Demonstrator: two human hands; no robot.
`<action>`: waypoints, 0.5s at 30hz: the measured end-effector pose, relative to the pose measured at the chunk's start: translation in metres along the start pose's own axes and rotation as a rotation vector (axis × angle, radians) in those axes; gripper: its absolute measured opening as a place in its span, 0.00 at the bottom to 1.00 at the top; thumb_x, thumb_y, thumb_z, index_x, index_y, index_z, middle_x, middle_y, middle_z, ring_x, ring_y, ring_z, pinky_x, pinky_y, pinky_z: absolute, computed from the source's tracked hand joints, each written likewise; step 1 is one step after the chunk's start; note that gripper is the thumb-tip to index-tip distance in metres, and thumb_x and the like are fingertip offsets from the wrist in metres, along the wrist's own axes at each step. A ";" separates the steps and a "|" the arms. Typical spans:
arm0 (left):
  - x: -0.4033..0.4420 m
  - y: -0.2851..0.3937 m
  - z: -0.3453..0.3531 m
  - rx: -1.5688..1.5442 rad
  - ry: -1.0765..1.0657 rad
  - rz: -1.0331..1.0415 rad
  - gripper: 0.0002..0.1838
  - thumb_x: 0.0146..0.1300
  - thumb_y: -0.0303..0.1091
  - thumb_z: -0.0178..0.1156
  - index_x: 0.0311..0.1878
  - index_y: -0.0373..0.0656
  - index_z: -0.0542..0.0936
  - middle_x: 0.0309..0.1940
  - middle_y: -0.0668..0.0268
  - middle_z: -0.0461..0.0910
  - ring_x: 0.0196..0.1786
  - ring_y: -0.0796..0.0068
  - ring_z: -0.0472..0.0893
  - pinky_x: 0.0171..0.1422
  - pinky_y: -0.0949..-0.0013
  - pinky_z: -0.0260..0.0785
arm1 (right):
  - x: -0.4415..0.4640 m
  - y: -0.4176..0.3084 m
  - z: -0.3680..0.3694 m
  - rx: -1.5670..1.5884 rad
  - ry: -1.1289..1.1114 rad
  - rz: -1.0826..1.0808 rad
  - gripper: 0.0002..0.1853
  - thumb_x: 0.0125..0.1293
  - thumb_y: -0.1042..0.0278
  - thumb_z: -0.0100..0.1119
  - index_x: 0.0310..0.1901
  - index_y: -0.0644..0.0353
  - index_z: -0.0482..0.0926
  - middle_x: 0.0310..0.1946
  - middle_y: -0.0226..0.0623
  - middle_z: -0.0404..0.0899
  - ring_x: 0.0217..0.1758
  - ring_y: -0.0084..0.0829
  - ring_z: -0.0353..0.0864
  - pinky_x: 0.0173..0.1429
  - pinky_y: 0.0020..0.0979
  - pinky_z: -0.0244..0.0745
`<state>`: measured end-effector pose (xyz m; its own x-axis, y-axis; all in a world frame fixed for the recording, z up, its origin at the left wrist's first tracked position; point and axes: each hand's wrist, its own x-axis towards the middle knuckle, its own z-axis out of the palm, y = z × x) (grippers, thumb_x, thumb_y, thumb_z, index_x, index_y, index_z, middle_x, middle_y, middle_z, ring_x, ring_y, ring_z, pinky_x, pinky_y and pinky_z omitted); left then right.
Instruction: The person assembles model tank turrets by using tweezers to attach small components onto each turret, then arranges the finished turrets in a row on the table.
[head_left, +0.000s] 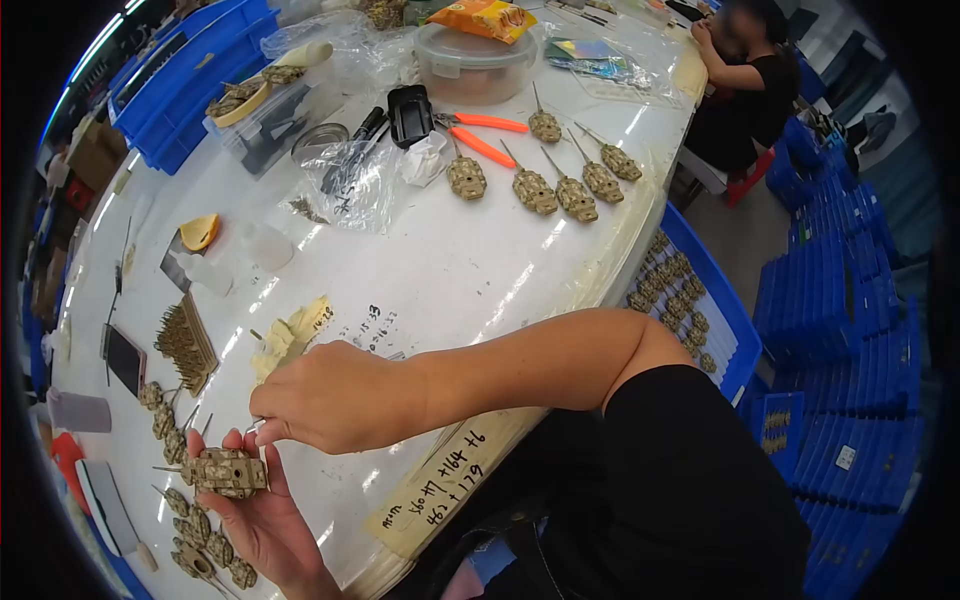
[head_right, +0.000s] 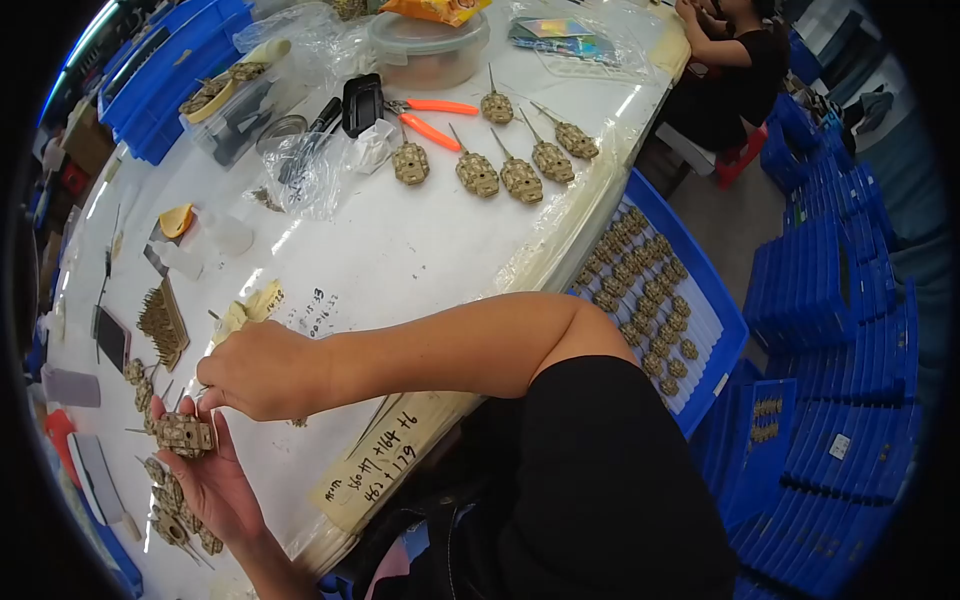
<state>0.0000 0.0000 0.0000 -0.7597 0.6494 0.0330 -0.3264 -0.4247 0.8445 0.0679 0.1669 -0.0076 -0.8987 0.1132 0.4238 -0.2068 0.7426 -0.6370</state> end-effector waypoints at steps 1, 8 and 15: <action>0.000 0.001 0.003 0.015 0.001 0.017 0.32 0.64 0.45 0.47 0.66 0.47 0.47 0.59 0.54 0.59 0.57 0.64 0.67 0.56 0.71 0.67 | -0.001 0.000 -0.001 0.008 0.025 -0.022 0.12 0.59 0.56 0.52 0.29 0.56 0.72 0.21 0.33 0.74 0.22 0.34 0.73 0.26 0.28 0.67; -0.004 0.004 -0.007 0.096 -0.055 0.072 0.29 0.65 0.41 0.45 0.65 0.44 0.49 0.58 0.52 0.61 0.52 0.68 0.72 0.54 0.74 0.69 | 0.001 0.002 0.007 0.051 0.106 -0.093 0.11 0.58 0.58 0.53 0.27 0.57 0.72 0.20 0.31 0.72 0.20 0.32 0.70 0.24 0.27 0.64; -0.003 0.007 0.006 0.169 0.038 0.093 0.39 0.57 0.46 0.56 0.65 0.44 0.47 0.55 0.50 0.63 0.50 0.55 0.73 0.49 0.69 0.73 | 0.004 -0.001 0.000 0.166 0.082 -0.088 0.06 0.52 0.67 0.60 0.29 0.60 0.76 0.20 0.29 0.73 0.18 0.25 0.66 0.23 0.23 0.62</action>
<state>0.0037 -0.0015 0.0085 -0.8040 0.5866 0.0972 -0.1575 -0.3677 0.9165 0.0647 0.1665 -0.0051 -0.8415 0.1111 0.5287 -0.3497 0.6339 -0.6898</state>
